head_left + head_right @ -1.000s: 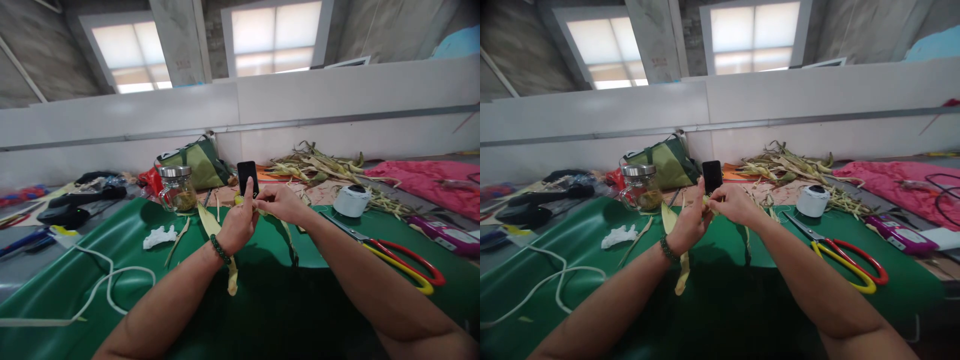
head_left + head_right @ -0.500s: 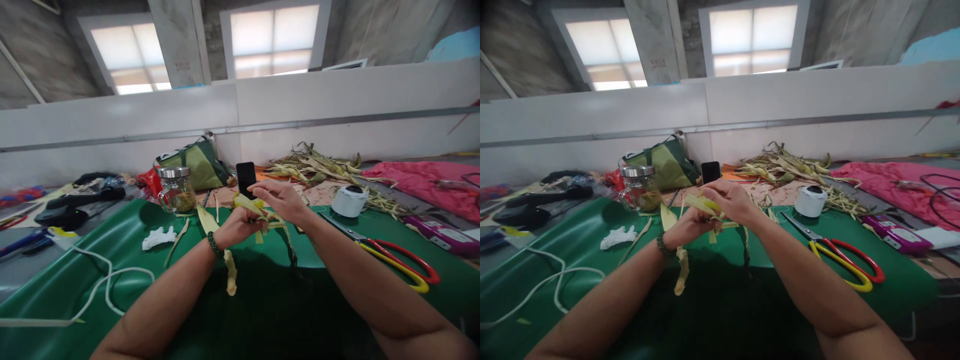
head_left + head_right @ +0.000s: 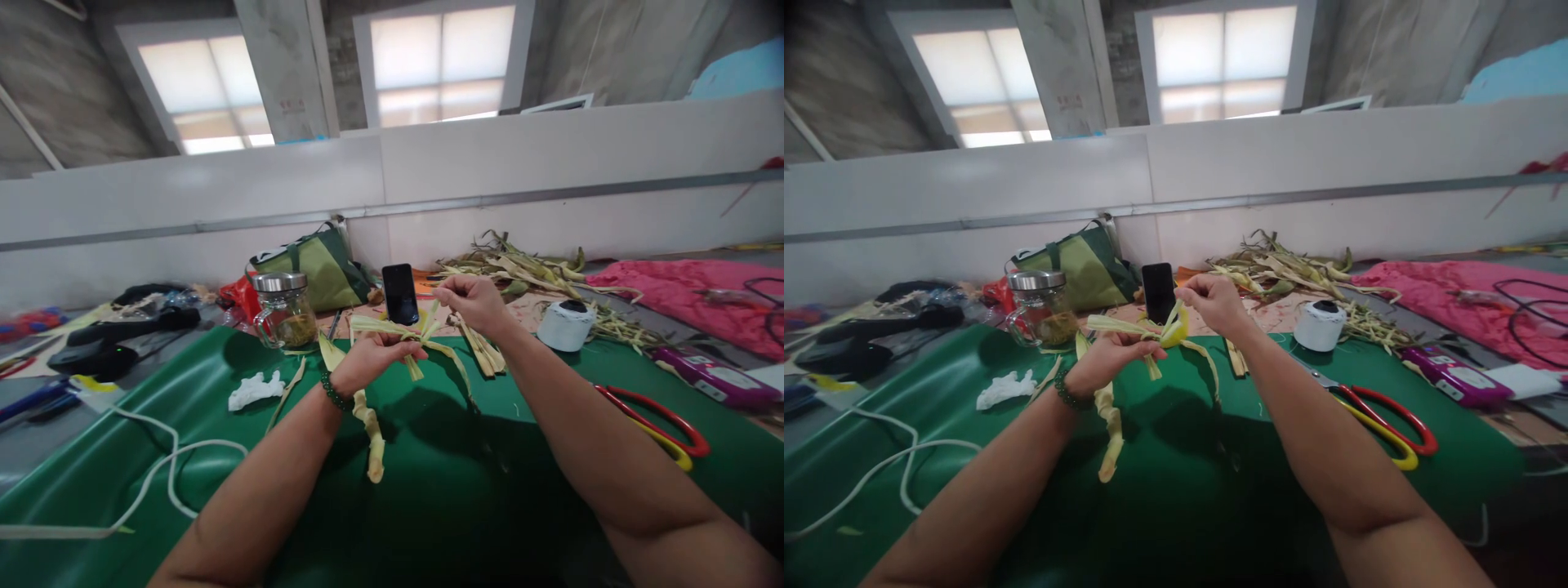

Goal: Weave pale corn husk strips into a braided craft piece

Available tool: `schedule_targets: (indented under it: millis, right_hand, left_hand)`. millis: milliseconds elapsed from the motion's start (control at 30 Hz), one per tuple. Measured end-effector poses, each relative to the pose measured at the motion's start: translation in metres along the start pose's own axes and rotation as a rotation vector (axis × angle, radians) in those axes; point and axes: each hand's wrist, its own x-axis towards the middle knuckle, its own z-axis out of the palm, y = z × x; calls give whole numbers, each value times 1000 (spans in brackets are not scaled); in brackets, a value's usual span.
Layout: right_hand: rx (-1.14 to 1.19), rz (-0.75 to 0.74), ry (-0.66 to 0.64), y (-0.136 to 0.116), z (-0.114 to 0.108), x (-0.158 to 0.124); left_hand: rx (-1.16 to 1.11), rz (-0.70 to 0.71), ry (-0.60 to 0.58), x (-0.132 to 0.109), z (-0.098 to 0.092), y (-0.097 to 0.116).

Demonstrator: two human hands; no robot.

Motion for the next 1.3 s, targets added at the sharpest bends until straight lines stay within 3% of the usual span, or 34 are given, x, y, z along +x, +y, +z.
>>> schedule_targets:
  millis: [67,167,233,267,400,533,700,800,967,1033,1133,1167,1300]
  right_hand:
    - [84,89,-22,1,-2,1]
    - [160,243,-234,-4,-1,-2]
    - [153,242,-378,-11,3,-7]
    - [147,196,-392,-13,5,-9]
    - [161,91,-292,-15,11,-11]
    - [219,128,-180,-8,11,-8]
    - [274,194,-80,-4,14,-8]
    - [312,227,-31,1,13,-5]
    - [402,251,203,11,-3,7]
    - [427,310,147,9,-5,7]
    - [380,332,-171,0,4,-2]
    - [342,287,-218,-4,10,-5]
    - [277,185,-61,-6,23,-10]
  left_hand:
    - [-36,-16,52,1,-2,-2]
    - [-81,-25,129,4,-6,-7]
    - [-87,-24,140,5,-8,-8]
    - [-87,-24,136,6,-8,-9]
    - [-107,-31,119,4,-6,-6]
    - [-173,-76,112,3,-5,-1]
    - [-319,-167,184,2,-4,7]
    - [-367,-151,206,0,-5,12]
    - [-314,-92,238,0,-8,11]
    - [-279,-71,256,1,-8,8]
    - [-243,-65,244,2,-6,4]
    - [-233,-70,223,2,-6,3]
    - [-202,-76,168,3,-4,3]
